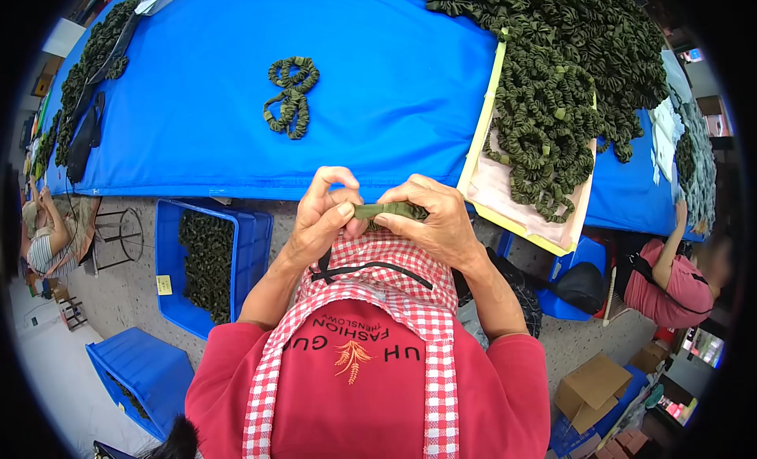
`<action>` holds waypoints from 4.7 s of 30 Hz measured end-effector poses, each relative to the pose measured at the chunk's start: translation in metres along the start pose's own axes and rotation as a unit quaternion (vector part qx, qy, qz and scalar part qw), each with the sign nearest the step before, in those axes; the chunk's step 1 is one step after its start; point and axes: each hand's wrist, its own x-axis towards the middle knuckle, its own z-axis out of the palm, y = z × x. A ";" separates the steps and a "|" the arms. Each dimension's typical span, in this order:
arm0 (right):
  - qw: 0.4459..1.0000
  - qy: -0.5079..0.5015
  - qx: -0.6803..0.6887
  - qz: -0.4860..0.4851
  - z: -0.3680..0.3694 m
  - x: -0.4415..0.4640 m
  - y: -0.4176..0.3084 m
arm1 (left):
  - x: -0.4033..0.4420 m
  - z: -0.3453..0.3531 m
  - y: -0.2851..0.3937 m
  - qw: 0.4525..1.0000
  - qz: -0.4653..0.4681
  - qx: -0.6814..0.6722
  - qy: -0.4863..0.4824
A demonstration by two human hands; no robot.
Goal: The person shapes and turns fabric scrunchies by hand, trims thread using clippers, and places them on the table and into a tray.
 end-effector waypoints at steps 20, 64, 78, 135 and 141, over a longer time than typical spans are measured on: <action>0.997 0.010 -0.071 -0.006 -0.008 -0.005 -0.009 | 0.001 0.008 0.008 0.947 0.084 0.310 -0.001; 0.999 0.026 0.001 0.019 0.003 -0.003 -0.001 | 0.006 0.009 -0.011 0.960 0.074 0.261 0.068; 0.995 -0.019 -0.082 -0.057 0.011 -0.002 0.009 | 0.002 0.009 -0.009 0.925 0.072 0.350 0.129; 0.942 0.272 -0.181 0.079 -0.049 0.000 0.025 | 0.040 -0.008 -0.044 0.964 0.050 0.256 0.041; 0.797 0.328 -0.504 0.050 -0.134 0.000 0.069 | 0.033 -0.053 -0.021 0.898 0.108 0.398 0.156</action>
